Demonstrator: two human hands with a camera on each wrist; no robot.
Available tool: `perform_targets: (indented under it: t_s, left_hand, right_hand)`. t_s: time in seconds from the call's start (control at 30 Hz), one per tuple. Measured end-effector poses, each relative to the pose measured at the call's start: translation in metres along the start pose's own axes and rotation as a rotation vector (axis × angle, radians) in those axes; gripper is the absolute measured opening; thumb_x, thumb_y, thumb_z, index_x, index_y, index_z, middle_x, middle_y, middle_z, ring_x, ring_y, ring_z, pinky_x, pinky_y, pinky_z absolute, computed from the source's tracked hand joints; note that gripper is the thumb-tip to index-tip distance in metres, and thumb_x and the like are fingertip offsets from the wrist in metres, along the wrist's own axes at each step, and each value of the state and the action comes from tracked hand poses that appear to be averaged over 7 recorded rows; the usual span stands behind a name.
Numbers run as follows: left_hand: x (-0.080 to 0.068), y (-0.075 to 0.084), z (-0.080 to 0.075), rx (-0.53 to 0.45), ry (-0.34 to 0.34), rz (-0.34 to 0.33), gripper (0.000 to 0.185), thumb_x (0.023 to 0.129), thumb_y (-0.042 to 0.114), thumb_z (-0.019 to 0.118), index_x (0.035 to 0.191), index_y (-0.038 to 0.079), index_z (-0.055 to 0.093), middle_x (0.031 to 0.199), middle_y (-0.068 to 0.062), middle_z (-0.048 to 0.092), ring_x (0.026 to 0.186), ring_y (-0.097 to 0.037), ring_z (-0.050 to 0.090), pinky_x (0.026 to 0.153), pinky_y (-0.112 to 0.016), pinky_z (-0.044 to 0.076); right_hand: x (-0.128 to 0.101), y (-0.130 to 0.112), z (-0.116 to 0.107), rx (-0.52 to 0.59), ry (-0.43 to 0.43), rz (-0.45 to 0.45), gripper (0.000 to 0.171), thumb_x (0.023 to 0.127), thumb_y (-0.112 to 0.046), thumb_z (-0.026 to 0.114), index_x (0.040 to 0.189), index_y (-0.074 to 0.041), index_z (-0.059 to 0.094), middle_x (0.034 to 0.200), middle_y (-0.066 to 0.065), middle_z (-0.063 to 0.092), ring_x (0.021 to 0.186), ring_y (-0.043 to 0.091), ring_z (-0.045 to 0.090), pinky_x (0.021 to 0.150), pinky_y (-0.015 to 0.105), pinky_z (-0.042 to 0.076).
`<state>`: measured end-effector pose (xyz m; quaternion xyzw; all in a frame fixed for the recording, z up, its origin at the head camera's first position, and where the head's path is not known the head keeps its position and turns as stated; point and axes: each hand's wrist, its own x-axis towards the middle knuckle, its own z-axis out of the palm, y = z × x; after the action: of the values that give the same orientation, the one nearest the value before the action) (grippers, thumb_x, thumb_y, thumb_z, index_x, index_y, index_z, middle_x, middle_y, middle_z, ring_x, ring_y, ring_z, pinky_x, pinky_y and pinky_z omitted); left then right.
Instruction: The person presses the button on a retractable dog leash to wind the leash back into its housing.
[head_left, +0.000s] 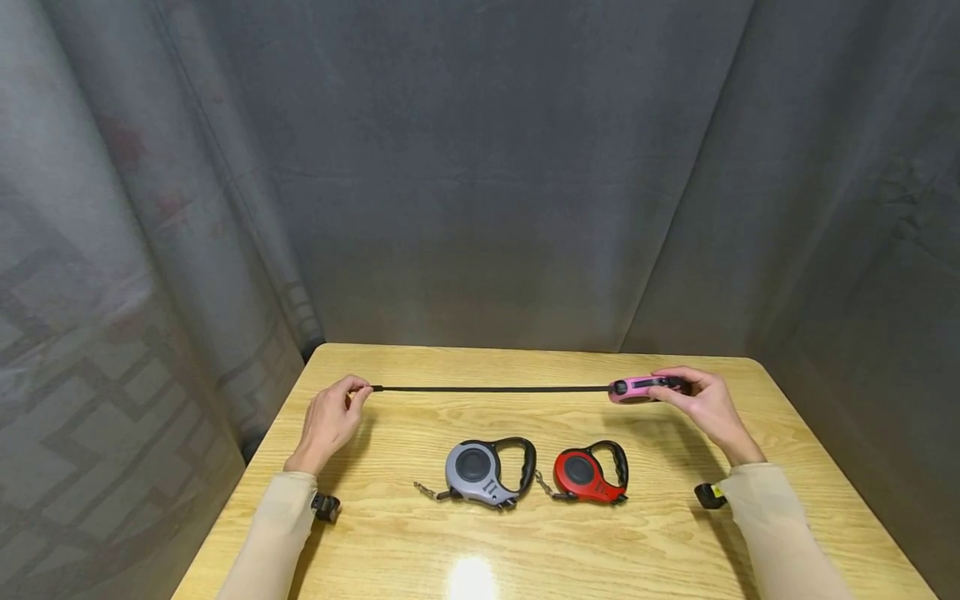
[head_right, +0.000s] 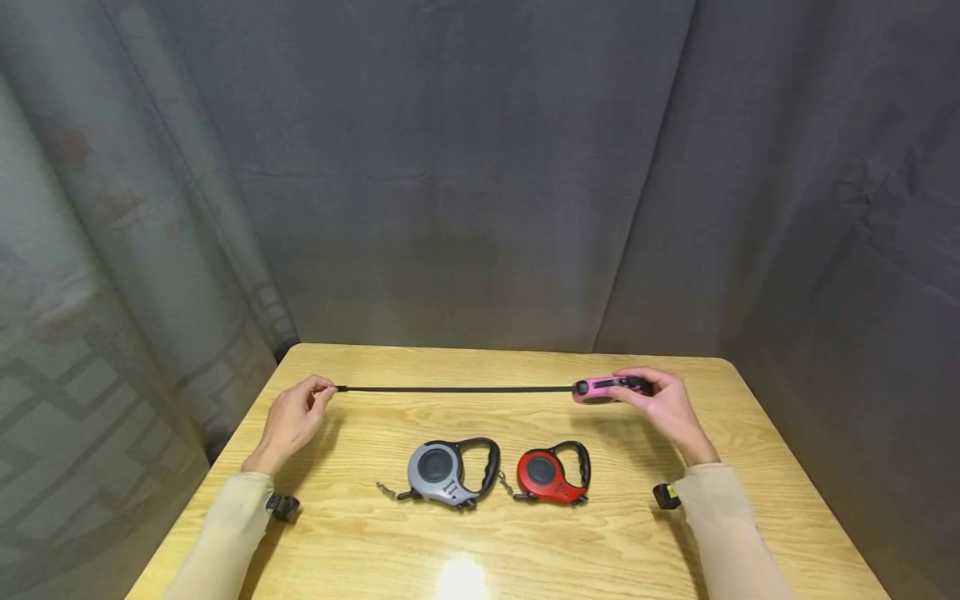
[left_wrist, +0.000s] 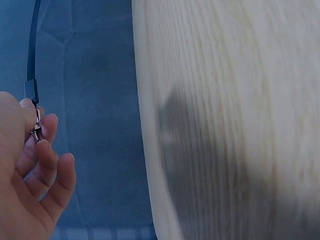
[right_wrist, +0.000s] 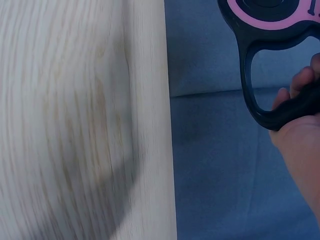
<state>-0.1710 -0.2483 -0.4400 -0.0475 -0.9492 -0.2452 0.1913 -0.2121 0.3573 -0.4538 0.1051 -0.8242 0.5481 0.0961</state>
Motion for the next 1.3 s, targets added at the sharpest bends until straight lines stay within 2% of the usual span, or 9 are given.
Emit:
perform_targets:
  t_s: [0.23,0.6,1.07,1.3]
  left_hand:
    - [0.000,0.003,0.002,-0.009,0.004,0.016,0.013,0.106,0.022,0.069,0.109,0.011,0.076,0.102,-0.009,0.078,0.063,-0.012,0.049,0.060,-0.030,0.040]
    - [-0.001,0.008,0.002,-0.018,0.019,0.021,0.012,0.106,0.022,0.069,0.109,0.013,0.077,0.099,-0.007,0.077,0.060,-0.009,0.047,0.057,-0.028,0.038]
    - [-0.002,0.013,0.001,-0.025,-0.003,0.011,0.013,0.106,0.023,0.069,0.109,0.013,0.076,0.100,-0.008,0.077,0.062,-0.012,0.048,0.059,-0.029,0.039]
    - [-0.003,0.015,0.000,-0.034,-0.008,0.019,0.013,0.106,0.024,0.068,0.108,0.013,0.076,0.100,-0.008,0.077,0.061,-0.010,0.046,0.059,-0.028,0.038]
  right_hand:
    - [0.000,-0.002,0.002,0.020,0.000,0.000,0.036,0.090,-0.001,0.084,0.122,0.011,0.072,0.099,-0.028,0.069,0.080,-0.001,0.059,0.065,0.018,0.049]
    - [0.000,-0.003,0.008,0.021,-0.001,-0.010,0.034,0.090,-0.001,0.084,0.121,0.009,0.073,0.098,-0.027,0.069,0.080,0.000,0.059,0.067,0.018,0.049]
    - [-0.001,-0.006,0.016,0.076,-0.017,-0.019,0.030,0.089,-0.002,0.084,0.117,0.007,0.075,0.094,-0.023,0.072,0.075,0.000,0.059,0.062,0.019,0.049]
    - [-0.002,-0.002,0.020,0.060,-0.029,-0.024,0.031,0.090,-0.003,0.084,0.118,0.007,0.074,0.092,-0.022,0.072,0.073,0.001,0.057,0.061,0.021,0.048]
